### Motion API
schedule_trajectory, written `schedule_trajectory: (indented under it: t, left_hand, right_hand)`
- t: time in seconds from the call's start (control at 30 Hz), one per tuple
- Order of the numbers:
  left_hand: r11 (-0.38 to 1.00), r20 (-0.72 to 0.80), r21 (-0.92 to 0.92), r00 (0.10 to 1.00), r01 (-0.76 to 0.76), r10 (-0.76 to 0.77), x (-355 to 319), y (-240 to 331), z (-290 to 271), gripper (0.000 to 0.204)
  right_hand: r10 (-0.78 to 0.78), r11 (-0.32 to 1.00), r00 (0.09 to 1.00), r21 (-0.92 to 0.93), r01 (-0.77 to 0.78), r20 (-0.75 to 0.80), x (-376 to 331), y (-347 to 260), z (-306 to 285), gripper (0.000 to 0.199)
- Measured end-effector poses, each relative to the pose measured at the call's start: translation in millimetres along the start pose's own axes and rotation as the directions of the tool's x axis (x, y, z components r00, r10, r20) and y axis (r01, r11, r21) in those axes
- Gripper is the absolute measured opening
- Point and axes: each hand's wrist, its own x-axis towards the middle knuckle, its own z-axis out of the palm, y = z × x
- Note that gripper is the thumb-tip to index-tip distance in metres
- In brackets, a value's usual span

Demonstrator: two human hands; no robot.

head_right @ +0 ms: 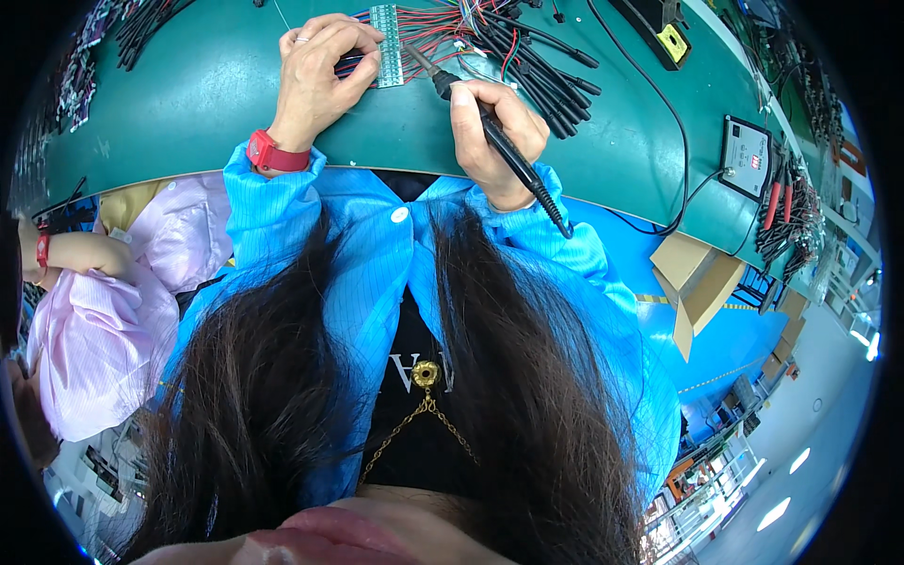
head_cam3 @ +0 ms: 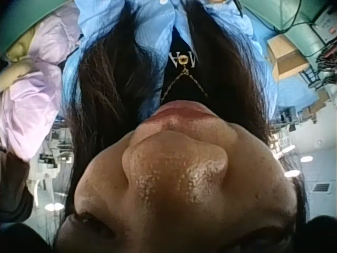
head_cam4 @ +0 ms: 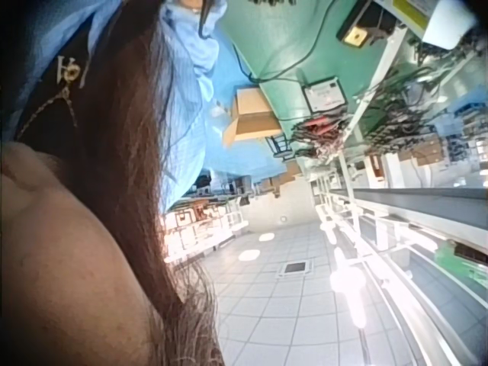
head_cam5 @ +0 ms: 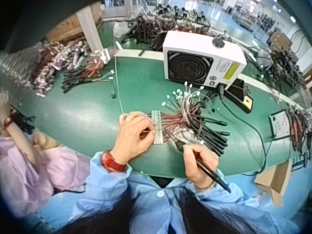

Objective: Soldering multiple colored wires to a printed circuit board at a manual assembly station.

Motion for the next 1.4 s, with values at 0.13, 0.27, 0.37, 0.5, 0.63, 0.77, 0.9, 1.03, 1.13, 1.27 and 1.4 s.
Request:
schedule_trajectory:
  t: [0.13, 0.27, 0.37, 0.5, 0.63, 0.77, 0.9, 1.03, 1.13, 1.27, 1.4]
  left_hand:
    - [1.0, 0.002, -0.005, 1.0, 0.007, -0.007, -1.7, -1.5, -0.2, 0.004]
    - [1.0, 0.002, -0.02, 1.0, 0.018, -0.018, -2.9, -0.3, -0.2, 0.004]
    - [0.999, 0.0, -0.038, 1.0, 0.025, -0.025, -3.4, -0.7, 3.9, 0.003]
    - [0.978, -0.144, -0.186, 0.987, -0.097, 0.07, -8.9, -18.8, 6.8, 0.002]
    - [0.98, -0.134, -0.141, 0.983, -0.142, 0.123, -14.8, -26.1, 7.0, 0.002]
    - [0.992, -0.092, -0.029, 0.988, -0.124, 0.121, -16.0, 1.0, 0.3, 0.002]
    - [0.993, -0.063, 0.073, 0.993, -0.092, 0.097, -14.9, 17.2, -1.1, 0.002]
    - [0.991, -0.061, 0.109, 0.994, -0.078, 0.085, -14.3, 16.7, -2.2, 0.003]
    - [0.992, -0.077, 0.114, 0.995, -0.06, 0.069, -13.7, 18.1, 1.7, 0.002]
    - [0.991, -0.071, 0.132, 0.996, -0.039, 0.049, -10.0, 18.7, 3.3, 0.002]
    - [0.988, -0.057, 0.154, 0.998, -0.022, 0.031, -5.6, 18.8, 3.1, 0.001]
  right_hand:
    - [0.053, 0.999, 0.998, -0.008, -0.053, 0.027, 0.2, -5.1, 0.4, 0.005]
    - [0.055, 0.998, 0.998, -0.001, -0.055, 0.027, -1.1, -4.7, -0.5, 0.005]
    - [0.038, 0.999, 0.999, 0.006, -0.038, 0.016, -2.2, -2.1, -3.0, 0.005]
    - [0.048, 0.997, 0.999, 0.065, -0.047, -0.023, -5.2, -5.2, -3.3, 0.005]
    - [0.033, 0.996, 0.999, 0.084, -0.031, -0.012, -5.5, 0.3, -5.6, 0.005]
    - [0.073, 0.99, 0.997, 0.124, -0.074, 0.011, -5.7, 5.2, -7.9, 0.006]
    - [0.113, 0.981, 0.993, 0.156, -0.116, 0.025, -3.7, 6.4, -9.5, 0.007]
    - [0.119, 0.976, 0.993, 0.183, -0.119, 0.012, -1.3, 3.5, -6.7, 0.007]
    - [0.122, 0.972, 0.992, 0.199, -0.122, 0.011, -1.7, 6.6, -5.9, 0.006]
    - [0.137, 0.969, 0.991, 0.204, -0.137, 0.015, 0.1, 7.7, -4.4, 0.006]
    - [0.15, 0.968, 0.989, 0.202, -0.151, 0.019, 2.6, 8.1, -2.7, 0.006]
